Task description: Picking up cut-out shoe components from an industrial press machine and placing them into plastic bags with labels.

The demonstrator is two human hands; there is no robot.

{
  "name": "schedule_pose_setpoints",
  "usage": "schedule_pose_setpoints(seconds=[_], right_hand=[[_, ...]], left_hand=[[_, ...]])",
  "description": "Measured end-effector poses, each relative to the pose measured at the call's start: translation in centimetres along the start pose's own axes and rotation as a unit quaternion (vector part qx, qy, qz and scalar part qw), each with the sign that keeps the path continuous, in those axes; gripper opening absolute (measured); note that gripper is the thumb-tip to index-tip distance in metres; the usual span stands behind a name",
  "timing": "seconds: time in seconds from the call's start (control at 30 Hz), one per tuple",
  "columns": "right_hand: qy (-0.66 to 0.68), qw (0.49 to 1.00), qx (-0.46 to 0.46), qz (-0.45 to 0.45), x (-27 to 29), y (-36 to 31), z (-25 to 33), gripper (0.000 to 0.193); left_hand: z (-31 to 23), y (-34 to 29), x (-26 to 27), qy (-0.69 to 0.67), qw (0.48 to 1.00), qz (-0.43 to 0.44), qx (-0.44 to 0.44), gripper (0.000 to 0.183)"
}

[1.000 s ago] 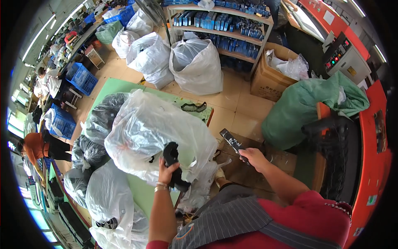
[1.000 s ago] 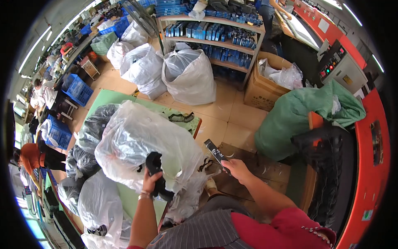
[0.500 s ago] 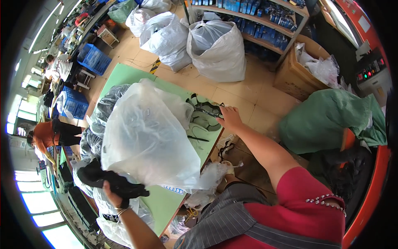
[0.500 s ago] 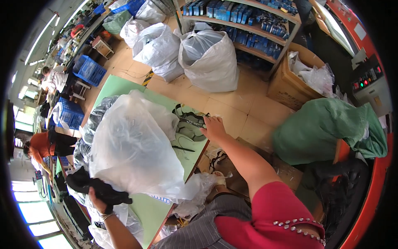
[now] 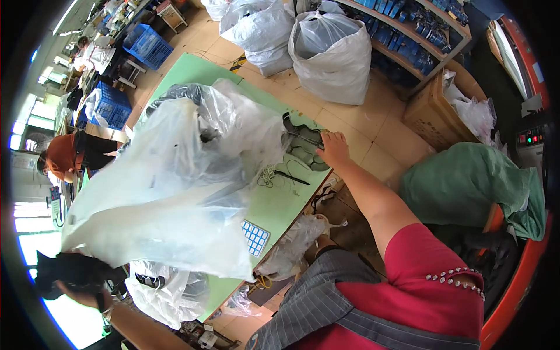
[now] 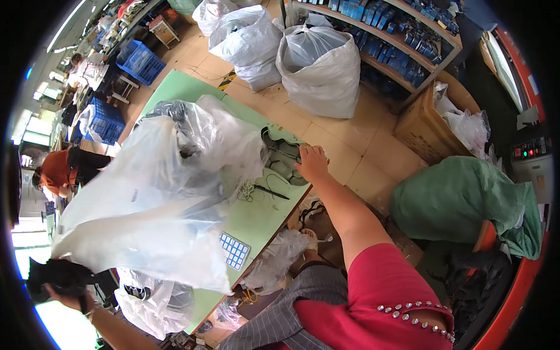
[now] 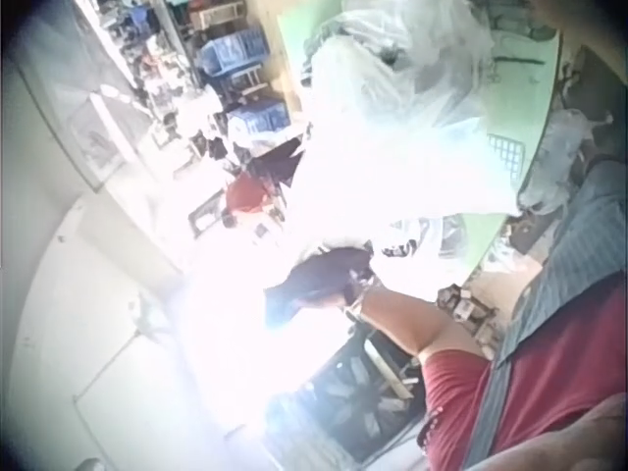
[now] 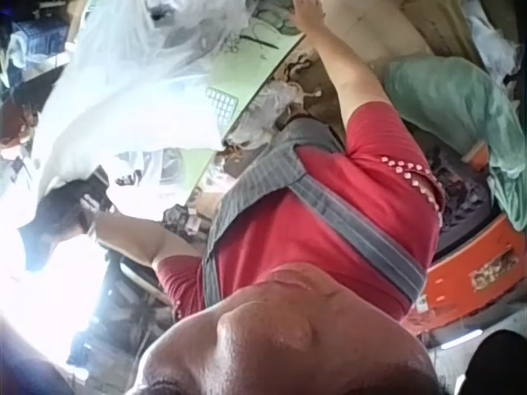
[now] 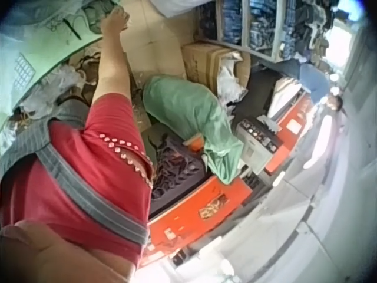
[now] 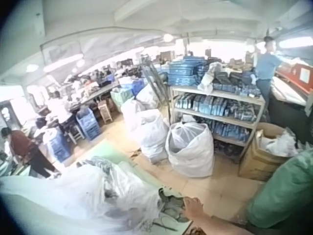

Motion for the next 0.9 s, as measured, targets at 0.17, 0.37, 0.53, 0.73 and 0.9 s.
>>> schedule_pose_setpoints(seconds=[0.17,0.37,0.53,0.73,0.9], right_hand=[[-0.051,0.998,-0.019,-0.022,0.0,-0.3,-0.7,0.062],[-0.009,0.988,-0.014,-0.154,3.4,-1.1,2.3,0.054],[0.121,0.984,0.119,-0.047,-0.3,0.6,9.3,0.039],[0.066,0.989,-0.049,0.126,-5.3,1.6,12.6,0.019],[0.211,0.977,-0.028,0.021,-2.1,1.2,11.4,0.009]], left_hand=[[-6.6,3.3,-7.5,0.072,0.995,0.066,0.01,0.064],[-4.8,4.1,-9.1,0.115,0.971,-0.201,-0.058,0.06],[8.8,0.4,-5.1,0.138,0.98,0.041,0.136,0.057],[20.1,-7.7,-11.9,0.092,0.969,0.011,0.23,0.065],[17.9,-11.2,-10.8,0.151,0.967,-0.046,0.202,0.065]])
Point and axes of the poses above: each hand's wrist, its own y-axis towards the middle knuckle, its own x-axis out of the back of the hand, z = x × y, the point moved 5 cm from there along y, towards the middle knuckle, and after that the axes turned 11 degrees about -y, right-handed, at the moved point
